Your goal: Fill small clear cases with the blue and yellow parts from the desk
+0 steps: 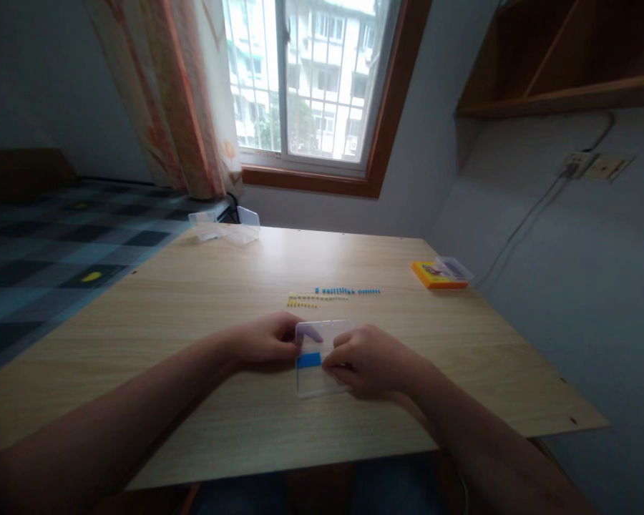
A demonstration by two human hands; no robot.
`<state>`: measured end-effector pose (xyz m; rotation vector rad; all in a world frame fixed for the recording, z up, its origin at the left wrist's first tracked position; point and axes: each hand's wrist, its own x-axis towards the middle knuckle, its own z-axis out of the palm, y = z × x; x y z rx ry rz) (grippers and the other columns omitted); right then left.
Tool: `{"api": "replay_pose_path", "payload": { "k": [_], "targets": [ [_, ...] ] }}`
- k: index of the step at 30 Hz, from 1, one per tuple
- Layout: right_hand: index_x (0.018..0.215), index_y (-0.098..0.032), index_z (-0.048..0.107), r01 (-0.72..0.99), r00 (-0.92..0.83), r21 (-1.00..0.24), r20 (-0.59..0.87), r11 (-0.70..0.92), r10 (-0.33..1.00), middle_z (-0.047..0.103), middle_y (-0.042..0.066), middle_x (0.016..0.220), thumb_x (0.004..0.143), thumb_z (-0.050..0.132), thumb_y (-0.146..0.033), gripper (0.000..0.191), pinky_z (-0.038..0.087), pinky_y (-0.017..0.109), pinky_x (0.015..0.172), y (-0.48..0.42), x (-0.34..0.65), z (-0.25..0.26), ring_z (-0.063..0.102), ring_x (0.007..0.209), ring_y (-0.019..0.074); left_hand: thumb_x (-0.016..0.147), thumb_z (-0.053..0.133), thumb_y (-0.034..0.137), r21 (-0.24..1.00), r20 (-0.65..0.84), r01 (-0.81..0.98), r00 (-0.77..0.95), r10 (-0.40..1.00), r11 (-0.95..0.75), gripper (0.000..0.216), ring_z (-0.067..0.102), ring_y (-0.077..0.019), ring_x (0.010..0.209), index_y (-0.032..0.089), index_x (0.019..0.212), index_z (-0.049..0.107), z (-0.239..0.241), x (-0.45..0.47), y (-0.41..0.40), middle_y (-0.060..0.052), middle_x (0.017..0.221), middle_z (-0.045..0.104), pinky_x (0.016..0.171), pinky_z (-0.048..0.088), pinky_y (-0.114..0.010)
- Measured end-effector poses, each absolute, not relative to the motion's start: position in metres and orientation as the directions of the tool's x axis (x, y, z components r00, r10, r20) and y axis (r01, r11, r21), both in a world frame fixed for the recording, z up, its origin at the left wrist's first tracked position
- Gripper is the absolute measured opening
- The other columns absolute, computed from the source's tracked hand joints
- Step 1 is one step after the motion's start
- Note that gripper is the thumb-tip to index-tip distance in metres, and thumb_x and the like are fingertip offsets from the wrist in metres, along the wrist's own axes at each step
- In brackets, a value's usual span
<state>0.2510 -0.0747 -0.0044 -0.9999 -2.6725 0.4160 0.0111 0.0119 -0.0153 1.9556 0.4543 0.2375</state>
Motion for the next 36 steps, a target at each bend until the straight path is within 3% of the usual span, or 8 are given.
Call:
{"api": "replay_pose_path", "payload": {
  "k": [3,7,11,15,23,36],
  "targets": [
    [0.095,-0.018,0.079,0.495,-0.747,-0.432,0.231,0.754,0.623,0.063,0.0,0.072,0.091,0.062,-0.017,0.017,0.035,0.02,0.055,-0.076,0.255,0.0,0.051,0.056,0.0061,0.078,0.061,0.022,0.916,-0.04,0.199,0.909,0.414,-0.348,0.023,0.055,-0.0145,0.073,0.013,0.096,0.072,-0.014,0.011,0.012,-0.001,0.08,0.065,0.069,0.043,-0.027],
    [0.092,-0.016,0.078,0.356,-0.641,-0.483,0.496,0.8,0.585,0.054,-0.003,0.062,0.09,0.065,-0.017,0.014,0.031,0.019,0.048,-0.073,0.266,0.006,0.045,0.049,0.0049,0.079,0.064,0.023,0.92,-0.059,0.213,0.905,0.422,-0.329,0.022,0.058,-0.0163,0.077,0.013,0.097,0.073,-0.011,0.01,0.01,-0.003,0.084,0.068,0.073,0.046,-0.029],
    [0.085,-0.017,0.076,0.438,-0.361,-0.406,0.737,0.802,0.571,0.052,-0.004,0.057,0.089,0.068,-0.016,0.01,0.031,0.02,0.048,-0.064,0.273,0.005,0.042,0.048,0.0055,0.082,0.064,0.025,0.92,-0.067,0.219,0.904,0.423,-0.324,0.023,0.06,-0.0181,0.081,0.013,0.099,0.073,-0.008,0.01,0.009,-0.005,0.09,0.071,0.075,0.047,-0.031],
    [0.084,-0.018,0.078,0.6,-0.112,-0.378,0.833,0.706,0.541,0.057,-0.003,0.057,0.087,0.069,-0.018,0.009,0.033,0.02,0.049,-0.054,0.276,-0.002,0.043,0.048,0.006,0.083,0.065,0.027,0.918,-0.042,0.207,0.9,0.434,-0.339,0.022,0.061,-0.0183,0.082,0.014,0.098,0.073,-0.011,0.009,0.009,-0.005,0.09,0.071,0.076,0.047,-0.031],
    [0.084,-0.018,0.081,0.631,0.187,-0.565,0.777,0.532,0.601,0.056,-0.002,0.055,0.085,0.069,-0.03,0.017,0.033,0.022,0.049,-0.035,0.288,-0.018,0.042,0.048,0.0079,0.083,0.067,0.031,0.92,-0.058,0.222,0.891,0.45,-0.321,0.025,0.059,-0.0172,0.078,0.013,0.098,0.074,-0.011,0.009,0.009,-0.004,0.087,0.07,0.074,0.046,-0.03],
    [0.088,-0.012,0.081,0.532,0.302,-0.729,0.638,0.43,0.708,0.047,-0.003,0.053,0.084,0.066,-0.042,0.033,0.028,0.023,0.048,-0.015,0.291,-0.033,0.036,0.049,0.0088,0.083,0.062,0.024,0.893,-0.03,0.237,0.88,0.475,-0.383,0.028,0.063,-0.0198,0.088,0.013,0.105,0.075,-0.014,0.007,0.012,-0.008,0.098,0.073,0.083,0.049,-0.034]
  ]
}}
